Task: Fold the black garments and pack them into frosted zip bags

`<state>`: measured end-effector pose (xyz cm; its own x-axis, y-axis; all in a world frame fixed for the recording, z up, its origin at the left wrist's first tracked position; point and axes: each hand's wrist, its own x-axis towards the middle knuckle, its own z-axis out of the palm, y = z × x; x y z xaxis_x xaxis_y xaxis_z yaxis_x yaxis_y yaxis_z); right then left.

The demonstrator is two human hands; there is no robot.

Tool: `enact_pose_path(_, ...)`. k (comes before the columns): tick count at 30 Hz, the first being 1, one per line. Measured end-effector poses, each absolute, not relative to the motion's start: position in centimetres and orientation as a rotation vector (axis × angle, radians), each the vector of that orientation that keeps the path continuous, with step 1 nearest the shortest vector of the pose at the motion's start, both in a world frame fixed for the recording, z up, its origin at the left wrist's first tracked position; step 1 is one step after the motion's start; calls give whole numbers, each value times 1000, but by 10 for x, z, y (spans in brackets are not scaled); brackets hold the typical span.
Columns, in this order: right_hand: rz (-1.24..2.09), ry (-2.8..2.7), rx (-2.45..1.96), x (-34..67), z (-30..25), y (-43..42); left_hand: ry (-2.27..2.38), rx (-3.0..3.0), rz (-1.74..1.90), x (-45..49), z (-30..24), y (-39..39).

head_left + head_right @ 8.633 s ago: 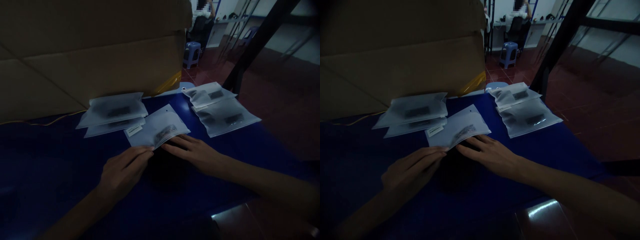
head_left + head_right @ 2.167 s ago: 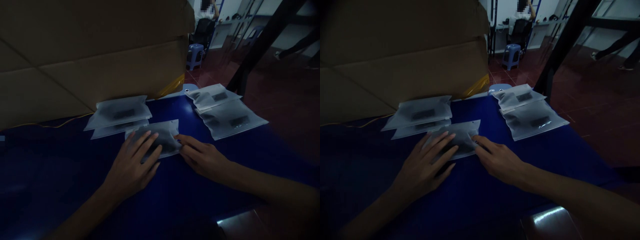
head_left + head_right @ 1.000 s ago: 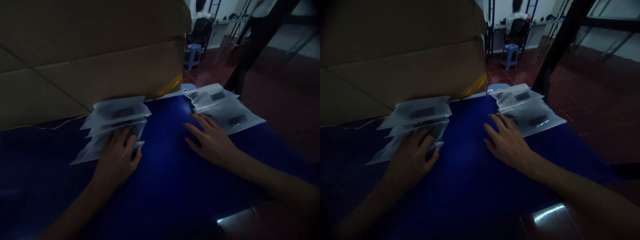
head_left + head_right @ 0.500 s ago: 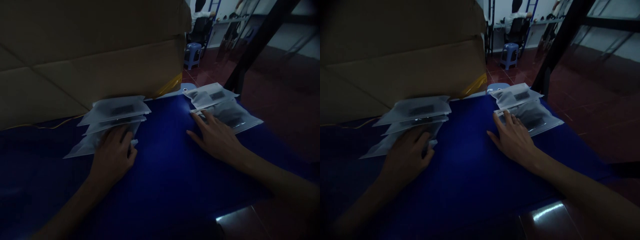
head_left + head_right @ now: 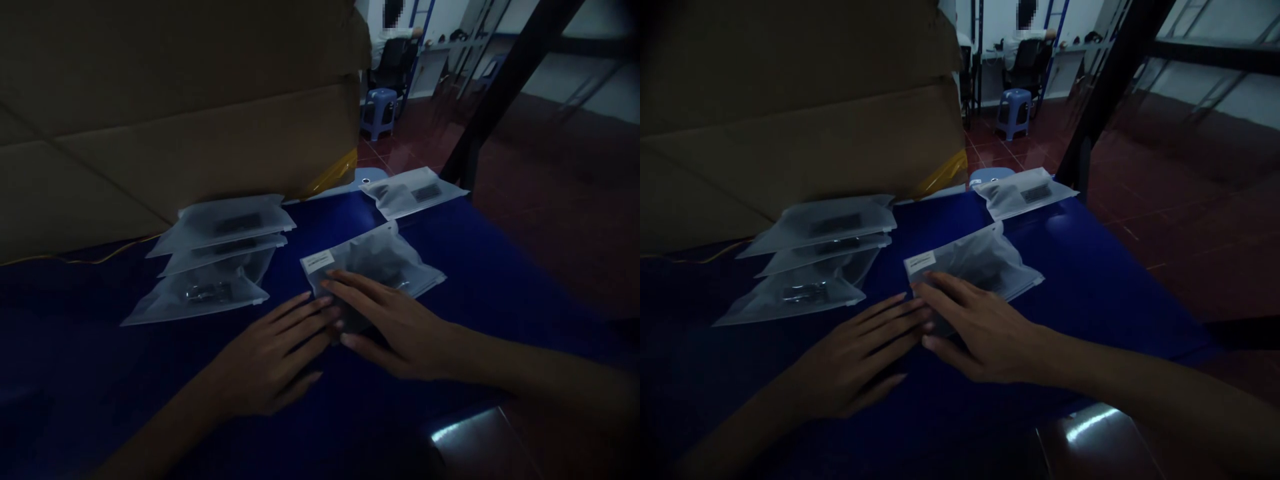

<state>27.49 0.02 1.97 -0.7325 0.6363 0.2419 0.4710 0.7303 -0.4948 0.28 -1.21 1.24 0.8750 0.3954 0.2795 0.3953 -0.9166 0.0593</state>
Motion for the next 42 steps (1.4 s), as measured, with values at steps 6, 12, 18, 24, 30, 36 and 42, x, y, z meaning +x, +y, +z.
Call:
enact_pose_path(6, 646, -2598, -737, 277, 12, 2, 638, 3052, 306, 4, 11, -9)
enact_pose_path(12, 302, -2698, -629, 273, 2, 8, 810, 3102, 386, -3, 5, -7)
enact_pose_path(18, -99, -2705, -676, 271, 0, 13, 1011, 3149, 363, -3, -1, -9)
enact_pose_path(24, -373, -2651, -756, 275, 0, 16, 1024, 3225, 320, 1, 0, -9)
enact_pose_path(30, -425, -2628, -748, 278, 1, 19, 830, 3213, 352, 6, 3, -7)
enact_pose_path(36, -508, -2543, -725, 280, 4, 17, 1158, 3196, 471, 7, 6, -6)
enact_pose_path(42, -605, -2359, -789, 281, 10, 16, 1439, 3139, 467, -2, 3, 0)
